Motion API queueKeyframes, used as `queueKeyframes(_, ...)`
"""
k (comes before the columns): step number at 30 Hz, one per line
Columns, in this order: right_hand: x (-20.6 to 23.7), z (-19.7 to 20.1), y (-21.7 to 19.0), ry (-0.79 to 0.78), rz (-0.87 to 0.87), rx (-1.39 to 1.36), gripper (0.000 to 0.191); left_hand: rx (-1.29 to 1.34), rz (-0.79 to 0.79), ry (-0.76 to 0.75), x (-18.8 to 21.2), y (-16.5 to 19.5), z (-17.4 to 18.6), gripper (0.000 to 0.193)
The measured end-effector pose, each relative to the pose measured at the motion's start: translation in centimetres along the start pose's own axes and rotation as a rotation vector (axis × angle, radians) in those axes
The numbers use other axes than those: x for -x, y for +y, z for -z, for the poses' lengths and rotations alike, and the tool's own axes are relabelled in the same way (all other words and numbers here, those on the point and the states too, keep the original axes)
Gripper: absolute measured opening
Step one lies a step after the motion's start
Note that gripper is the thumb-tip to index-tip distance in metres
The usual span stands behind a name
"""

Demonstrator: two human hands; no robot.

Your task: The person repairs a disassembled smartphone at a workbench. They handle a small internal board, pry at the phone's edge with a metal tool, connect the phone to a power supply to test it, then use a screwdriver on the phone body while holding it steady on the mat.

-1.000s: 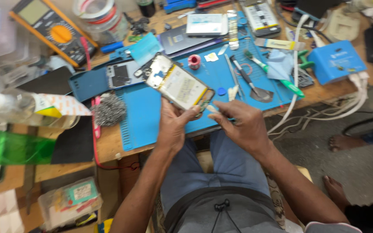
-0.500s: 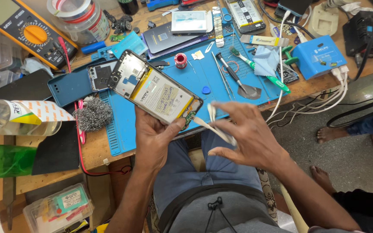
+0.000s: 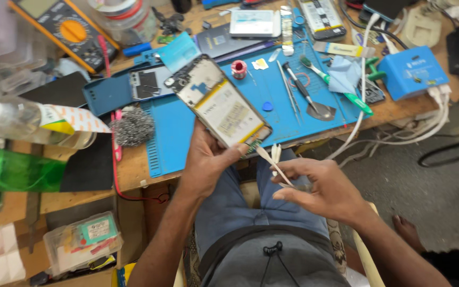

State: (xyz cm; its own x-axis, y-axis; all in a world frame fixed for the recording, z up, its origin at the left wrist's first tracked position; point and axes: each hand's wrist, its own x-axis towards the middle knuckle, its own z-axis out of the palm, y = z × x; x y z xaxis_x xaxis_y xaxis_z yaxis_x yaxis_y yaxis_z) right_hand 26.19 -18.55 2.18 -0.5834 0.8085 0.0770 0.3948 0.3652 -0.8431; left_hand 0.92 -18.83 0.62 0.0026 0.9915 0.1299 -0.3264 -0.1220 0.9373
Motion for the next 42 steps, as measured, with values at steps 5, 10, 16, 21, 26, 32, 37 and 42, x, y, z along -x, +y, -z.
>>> queueKeyframes(5,0.2,-0.5,-1.8,0.534,0.353,0.386,0.048,-0.060,-0.043,-0.040,0.3,-0.1,-0.2,0.082)
queueKeyframes(10,-0.6,-2.0,-2.7,0.471,0.510,0.572,0.039,-0.104,-0.108,-0.014,0.3,-0.8,-0.9,0.081)
queueKeyframes(16,-2.5,-2.6,-3.8,0.465,0.566,0.638,0.047,-0.044,-0.178,0.092,0.4,-1.1,-2.6,0.076)
queueKeyframes(21,-3.6,-2.1,-4.6,0.499,0.617,0.667,0.052,0.172,-0.219,0.138,0.6,-1.1,-4.0,0.083)
queueKeyframes(26,-4.6,-1.6,-4.3,0.578,0.675,0.728,0.043,0.251,-0.342,0.161,1.4,-2.5,-5.6,0.092)
queueKeyframes(32,-5.9,-0.6,-5.0,0.703,0.746,0.734,0.033,0.190,-0.485,0.089,1.8,-2.5,-7.2,0.094)
queueKeyframes(37,-4.9,1.2,-5.5,0.773,0.714,0.484,0.028,-0.003,-0.580,0.125,0.1,0.1,-6.6,0.073)
queueKeyframes(42,-3.7,2.2,-5.7,0.665,0.335,-0.129,0.022,-0.143,-0.433,-0.017,-1.0,3.5,-5.1,0.030)
